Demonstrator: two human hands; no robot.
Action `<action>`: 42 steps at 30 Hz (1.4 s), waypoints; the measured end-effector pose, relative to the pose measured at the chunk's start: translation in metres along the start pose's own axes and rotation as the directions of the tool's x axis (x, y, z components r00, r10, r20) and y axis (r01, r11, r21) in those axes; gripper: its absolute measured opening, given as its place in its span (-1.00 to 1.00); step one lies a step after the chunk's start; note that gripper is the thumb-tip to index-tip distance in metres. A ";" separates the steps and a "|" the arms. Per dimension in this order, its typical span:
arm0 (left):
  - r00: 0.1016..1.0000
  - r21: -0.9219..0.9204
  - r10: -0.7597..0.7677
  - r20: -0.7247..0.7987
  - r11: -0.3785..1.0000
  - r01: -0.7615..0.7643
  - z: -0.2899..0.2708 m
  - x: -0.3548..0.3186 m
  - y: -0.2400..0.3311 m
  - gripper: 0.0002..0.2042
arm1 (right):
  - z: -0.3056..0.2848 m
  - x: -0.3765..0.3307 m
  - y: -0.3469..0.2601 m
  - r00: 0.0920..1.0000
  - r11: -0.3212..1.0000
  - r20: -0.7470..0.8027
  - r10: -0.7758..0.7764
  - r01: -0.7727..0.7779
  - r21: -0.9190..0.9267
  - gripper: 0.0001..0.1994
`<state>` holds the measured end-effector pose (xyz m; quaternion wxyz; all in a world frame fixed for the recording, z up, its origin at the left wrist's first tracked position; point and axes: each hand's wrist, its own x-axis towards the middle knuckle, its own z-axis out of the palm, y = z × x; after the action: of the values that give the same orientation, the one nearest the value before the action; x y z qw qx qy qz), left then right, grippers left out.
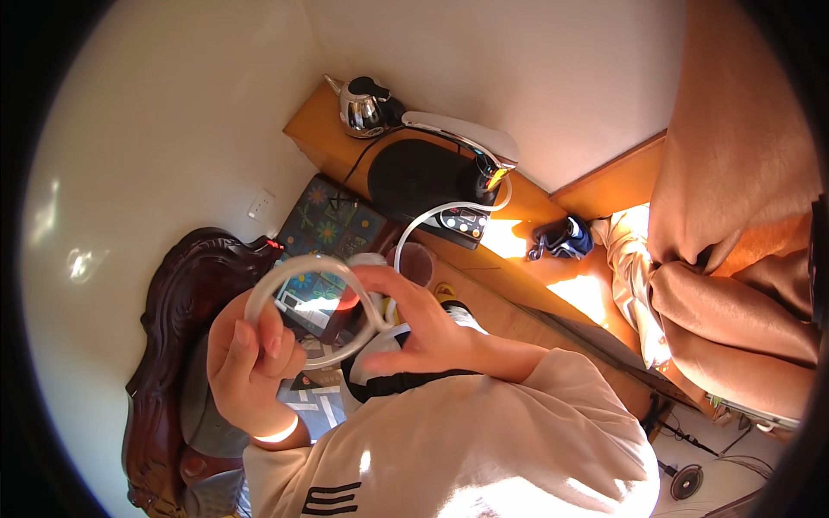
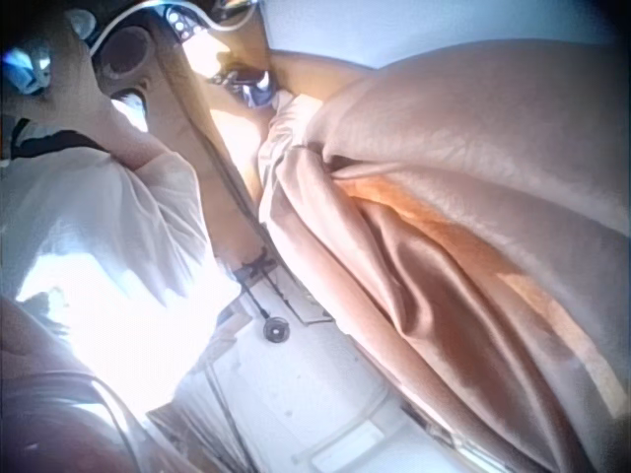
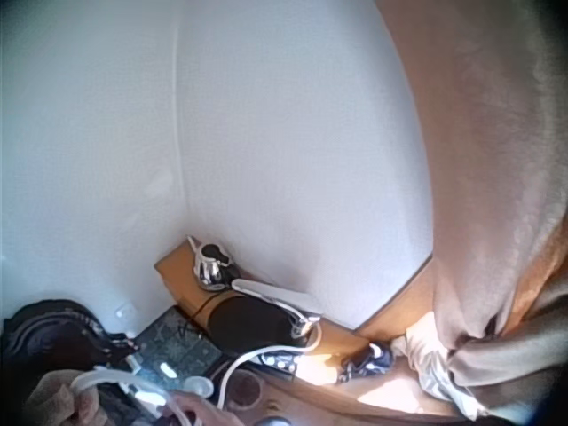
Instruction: The person assembles a CPAP machine by attaching the headgear, connecting the hose to the mask and machine, and adjusting the control panel. They also handle a water chamber and a power cord during the process.
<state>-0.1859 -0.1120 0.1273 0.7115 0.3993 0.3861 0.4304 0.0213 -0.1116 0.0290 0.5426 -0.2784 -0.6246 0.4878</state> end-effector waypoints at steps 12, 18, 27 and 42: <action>0.992 0.875 -0.077 0.098 0.481 -0.049 -0.102 0.051 -0.089 -0.91 | -0.089 -0.031 -0.024 0.922 0.916 -0.374 0.097 0.064 0.395 -0.68; 0.919 0.978 0.347 0.187 0.023 -0.207 -0.150 0.067 -0.160 -0.91 | -0.128 -0.027 -0.070 0.886 0.715 -0.463 -0.005 0.327 0.618 -0.57; 0.942 0.180 -0.197 -0.273 0.951 0.251 -0.167 0.058 -0.157 -0.67 | -0.150 -0.048 -0.002 0.590 0.732 -0.673 -0.446 -0.193 -0.654 -0.76; 0.930 -0.734 -0.047 0.366 0.600 0.319 0.001 0.070 -0.071 -0.60 | -0.064 -0.005 0.014 0.972 0.486 -0.138 0.189 -0.215 -0.847 -0.53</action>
<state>-0.1402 -0.0702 0.0498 0.9053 0.0694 0.0831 0.4108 0.0809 -0.0914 0.0100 0.2815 -0.5870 -0.7393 0.1722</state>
